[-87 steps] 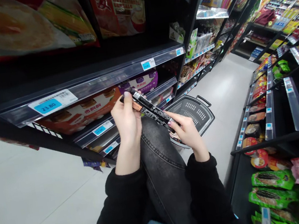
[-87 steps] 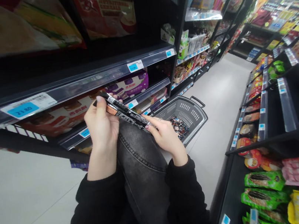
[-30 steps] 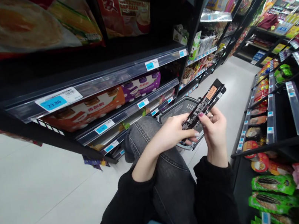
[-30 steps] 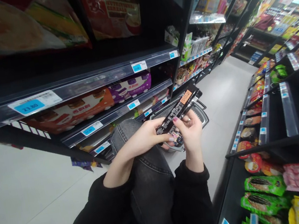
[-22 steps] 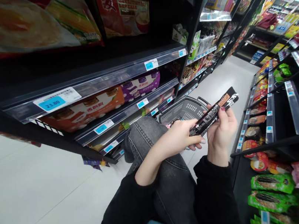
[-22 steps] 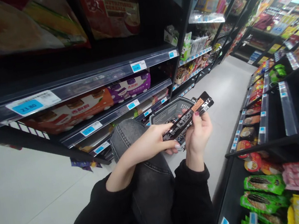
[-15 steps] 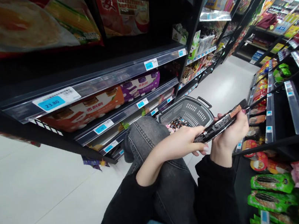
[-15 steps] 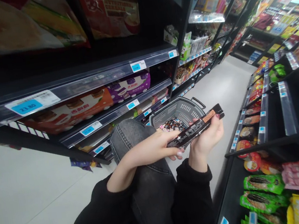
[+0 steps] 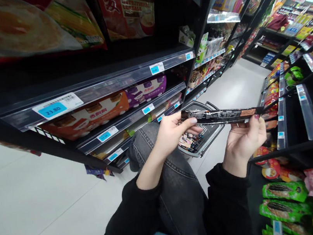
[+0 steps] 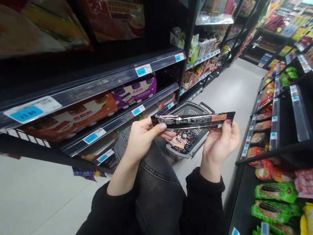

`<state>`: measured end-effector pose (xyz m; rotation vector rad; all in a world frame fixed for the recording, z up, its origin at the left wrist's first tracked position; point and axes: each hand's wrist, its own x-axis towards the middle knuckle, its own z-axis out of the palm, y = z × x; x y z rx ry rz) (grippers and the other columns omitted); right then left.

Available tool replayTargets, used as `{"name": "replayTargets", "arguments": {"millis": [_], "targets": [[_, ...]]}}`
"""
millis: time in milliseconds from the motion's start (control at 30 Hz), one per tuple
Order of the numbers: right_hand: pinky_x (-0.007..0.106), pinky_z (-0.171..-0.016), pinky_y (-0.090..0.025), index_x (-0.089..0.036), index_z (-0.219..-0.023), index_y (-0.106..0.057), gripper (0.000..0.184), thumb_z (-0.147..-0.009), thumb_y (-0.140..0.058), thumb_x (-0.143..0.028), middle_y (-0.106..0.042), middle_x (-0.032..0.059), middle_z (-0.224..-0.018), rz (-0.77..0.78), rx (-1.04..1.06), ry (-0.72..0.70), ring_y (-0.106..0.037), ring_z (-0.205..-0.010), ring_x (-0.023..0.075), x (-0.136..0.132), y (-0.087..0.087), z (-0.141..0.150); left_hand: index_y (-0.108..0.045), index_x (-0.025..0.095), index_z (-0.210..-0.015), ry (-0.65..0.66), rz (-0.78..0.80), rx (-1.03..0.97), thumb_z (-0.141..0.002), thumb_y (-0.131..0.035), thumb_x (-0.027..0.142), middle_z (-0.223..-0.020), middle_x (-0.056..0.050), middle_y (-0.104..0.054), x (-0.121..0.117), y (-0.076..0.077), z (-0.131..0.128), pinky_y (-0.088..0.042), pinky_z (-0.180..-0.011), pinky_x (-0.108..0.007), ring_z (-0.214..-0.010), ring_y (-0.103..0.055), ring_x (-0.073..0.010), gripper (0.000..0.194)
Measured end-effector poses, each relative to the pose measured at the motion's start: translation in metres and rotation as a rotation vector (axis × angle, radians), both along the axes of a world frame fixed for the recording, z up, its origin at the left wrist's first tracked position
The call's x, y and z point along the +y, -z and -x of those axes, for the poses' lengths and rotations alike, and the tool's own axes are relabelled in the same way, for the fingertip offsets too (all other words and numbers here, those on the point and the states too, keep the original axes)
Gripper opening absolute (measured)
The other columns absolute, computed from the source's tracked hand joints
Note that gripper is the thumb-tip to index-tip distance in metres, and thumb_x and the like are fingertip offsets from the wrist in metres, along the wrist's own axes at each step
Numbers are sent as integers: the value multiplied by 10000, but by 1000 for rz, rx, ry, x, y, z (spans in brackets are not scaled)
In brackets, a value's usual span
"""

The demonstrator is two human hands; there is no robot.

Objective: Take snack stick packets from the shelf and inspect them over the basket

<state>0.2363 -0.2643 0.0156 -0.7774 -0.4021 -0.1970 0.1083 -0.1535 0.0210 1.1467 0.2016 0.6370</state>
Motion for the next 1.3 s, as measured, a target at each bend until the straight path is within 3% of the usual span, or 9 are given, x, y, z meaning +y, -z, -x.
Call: {"name": "replayTargets", "arguments": {"millis": [267, 500, 667, 833, 967, 1033, 1133, 1200, 1300], "targets": [[302, -587, -547, -165, -727, -559, 129, -740, -683, -195, -647, -4, -707, 54, 64, -108, -628, -623, 132, -1, 1, 0, -631, 110, -807, -120, -42, -41, -754, -677, 503, -663, -98, -683, 4, 0, 6, -598, -588, -307, -633, -697, -231, 399], [302, -586, -548, -158, -699, -571, 132, -733, -689, -206, -656, 0, -681, 60, 48, -124, -636, -619, 136, -1, 0, 2, -647, 92, -818, -169, -92, -60, -788, -656, 477, -661, -83, -678, 8, 0, 10, -586, -553, -276, -575, -684, -211, 386], [260, -529, -513, -170, -711, -580, 139, -750, -685, -251, -661, -7, -680, 93, 32, -111, -616, -559, 122, -2, 1, 2, -670, 55, -941, -137, -99, -63, -820, -635, 441, -688, -93, -689, 9, 0, 12, -594, -582, -283, -598, -689, -204, 406], [190, -433, -383, -211, -763, -607, 100, -764, -697, -256, -665, -51, -741, 118, -19, -166, -461, -397, 36, -7, 3, -2, -675, 61, -1082, -35, -34, -50, -790, -663, 457, -787, -133, -708, 12, -3, 15, -577, -504, -261, -612, -685, -201, 492], [192, -519, -431, -263, -832, -656, 119, -736, -726, -261, -656, -55, -841, 51, -30, -223, -574, -611, 65, -11, 0, -4, -724, 71, -979, 66, 54, -99, -785, -650, 501, -1021, -179, -686, 17, -4, 18, -600, -567, -304, -741, -694, -225, 478], [216, -600, -474, -241, -834, -669, 155, -768, -692, -380, -641, -22, -857, 49, -41, -266, -603, -753, 96, -13, -3, -2, -739, 77, -939, 111, 67, -112, -804, -633, 488, -1045, -176, -682, 19, -4, 19, -607, -621, -330, -818, -690, -246, 445], [281, -740, -505, -210, -861, -669, 355, -793, -602, -552, -613, 14, -858, 64, -80, -349, -592, -831, 123, -16, -6, 1, -753, 109, -907, 130, 28, -60, -775, -694, 360, -1041, -145, -691, 21, -5, 20, -603, -671, -320, -883, -679, -248, 289], [297, -780, -500, -210, -895, -659, 332, -799, -597, -522, -613, 20, -890, 76, -111, -359, -592, -871, 131, -18, -6, 1, -758, 142, -901, 99, -39, -13, -716, -747, 251, -1044, -110, -697, 23, -5, 21, -588, -727, -279, -908, -675, -222, 215], [328, -789, -499, -206, -972, -633, 234, -807, -574, -361, -643, 46, -970, 151, -134, -346, -613, -910, 154, -21, -6, 0, -751, 160, -924, 27, -150, 37, -661, -778, 174, -1036, -77, -703, 26, -6, 22, -552, -782, -222, -924, -670, -182, 264]]}}
